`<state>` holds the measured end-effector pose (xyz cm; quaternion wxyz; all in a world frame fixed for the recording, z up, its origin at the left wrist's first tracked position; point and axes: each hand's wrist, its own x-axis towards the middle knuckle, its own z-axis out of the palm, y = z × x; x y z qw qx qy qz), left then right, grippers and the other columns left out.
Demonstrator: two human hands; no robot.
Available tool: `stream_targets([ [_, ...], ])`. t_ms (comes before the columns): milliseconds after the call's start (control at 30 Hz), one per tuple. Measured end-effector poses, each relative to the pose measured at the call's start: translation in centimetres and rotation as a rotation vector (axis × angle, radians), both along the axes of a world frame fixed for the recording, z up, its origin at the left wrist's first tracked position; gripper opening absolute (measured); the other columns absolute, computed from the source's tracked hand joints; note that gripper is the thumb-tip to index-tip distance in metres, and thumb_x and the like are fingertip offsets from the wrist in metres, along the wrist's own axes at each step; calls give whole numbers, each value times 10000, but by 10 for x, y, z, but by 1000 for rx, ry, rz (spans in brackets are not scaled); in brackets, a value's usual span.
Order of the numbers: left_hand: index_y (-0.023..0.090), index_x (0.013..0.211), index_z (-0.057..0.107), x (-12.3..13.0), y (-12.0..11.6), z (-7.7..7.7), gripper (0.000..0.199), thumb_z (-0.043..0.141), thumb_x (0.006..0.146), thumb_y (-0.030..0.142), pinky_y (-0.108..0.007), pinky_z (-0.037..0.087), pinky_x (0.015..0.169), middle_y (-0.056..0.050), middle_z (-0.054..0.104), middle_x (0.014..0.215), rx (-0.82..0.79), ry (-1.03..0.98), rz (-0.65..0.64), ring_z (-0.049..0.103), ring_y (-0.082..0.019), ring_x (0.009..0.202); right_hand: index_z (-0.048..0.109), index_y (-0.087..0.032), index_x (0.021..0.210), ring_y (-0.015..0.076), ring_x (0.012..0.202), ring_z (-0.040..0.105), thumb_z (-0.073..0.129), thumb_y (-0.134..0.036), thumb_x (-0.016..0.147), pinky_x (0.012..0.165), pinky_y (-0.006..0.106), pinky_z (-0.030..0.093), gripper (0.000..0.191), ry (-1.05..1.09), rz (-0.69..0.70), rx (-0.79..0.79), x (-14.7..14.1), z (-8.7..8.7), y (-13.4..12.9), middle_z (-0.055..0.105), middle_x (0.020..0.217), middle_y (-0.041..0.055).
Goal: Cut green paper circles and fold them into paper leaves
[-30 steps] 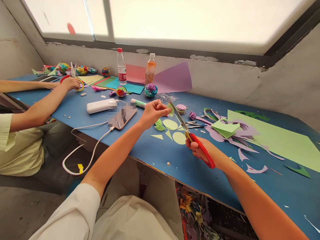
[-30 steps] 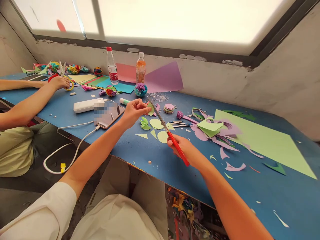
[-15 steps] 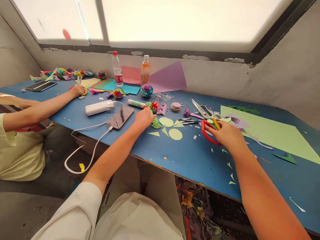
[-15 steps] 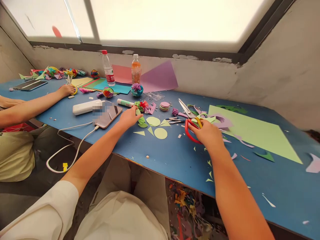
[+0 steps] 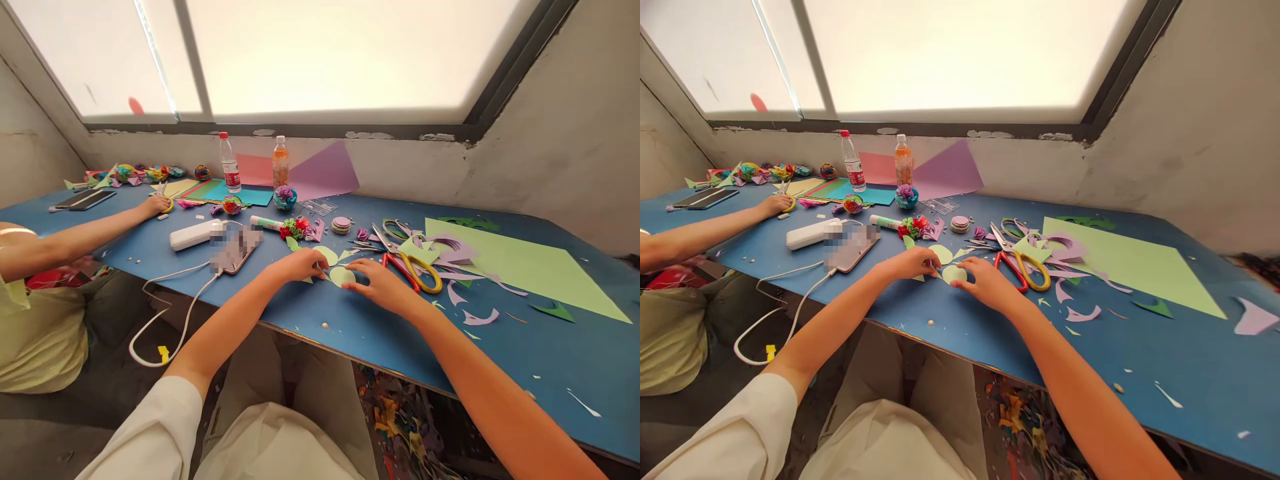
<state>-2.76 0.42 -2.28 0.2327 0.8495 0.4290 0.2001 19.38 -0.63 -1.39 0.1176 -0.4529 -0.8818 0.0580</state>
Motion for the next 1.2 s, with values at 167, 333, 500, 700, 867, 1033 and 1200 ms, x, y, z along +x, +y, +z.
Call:
stream_targets([
  [167, 136, 884, 680, -9, 5, 5, 168, 617, 765, 239, -200, 461, 652, -25, 693, 804, 30, -92, 105, 609, -121, 727, 666, -127, 1049, 310, 1015, 585, 565, -361, 815, 889, 422, 461, 346, -47, 85, -32, -15, -6, 0, 614, 1125, 168],
  [333, 114, 873, 661, -8, 24, 27, 179, 564, 801, 246, -256, 482, 705, -76, 686, 861, 109, -107, 321, 616, -162, 769, 693, -153, 944, 266, 965, 610, 498, -248, 854, 858, 375, 474, 235, -59, 90, -53, -15, -2, 2, 637, 1052, 134],
  [500, 100, 1070, 612, 6, 44, 43, 350, 584, 722, 82, -349, 465, 877, -150, 627, 1115, 170, -40, 380, 609, -248, 989, 673, -157, 1035, 272, 1035, 596, 589, -262, 795, 874, 344, 463, 275, -57, 71, -69, -18, 1, 6, 600, 1179, 136],
  [700, 111, 1333, 387, 14, 38, 40, 595, 581, 773, 161, -352, 398, 1008, -179, 308, 1456, 265, -93, 313, 446, -256, 1255, 715, -182, 976, 287, 932, 638, 649, -226, 715, 798, 325, 476, 274, -73, 52, -102, -21, 3, 19, 671, 1046, 115],
  [867, 133, 1106, 580, 9, 31, 40, 321, 553, 805, 242, -249, 499, 703, -114, 617, 1145, 206, -473, 227, 627, -178, 906, 734, -186, 889, 302, 904, 632, 605, -228, 724, 761, 359, 473, 214, -34, 75, -115, -21, 6, 26, 688, 976, 113],
  [1033, 115, 932, 630, -6, 39, 30, 215, 529, 817, 265, -212, 463, 587, -62, 674, 806, 137, -628, 308, 609, -132, 690, 729, -219, 937, 266, 903, 633, 698, -310, 622, 766, 333, 487, 329, 29, 146, -187, -12, 10, 30, 681, 1015, 74],
  [1200, 112, 910, 626, -16, 43, 23, 204, 520, 818, 259, -222, 476, 625, -73, 676, 853, 112, -697, 337, 619, -130, 708, 726, -232, 965, 283, 890, 634, 703, -264, 585, 799, 378, 485, 383, 157, 115, -244, -7, 6, 27, 695, 983, 69],
])
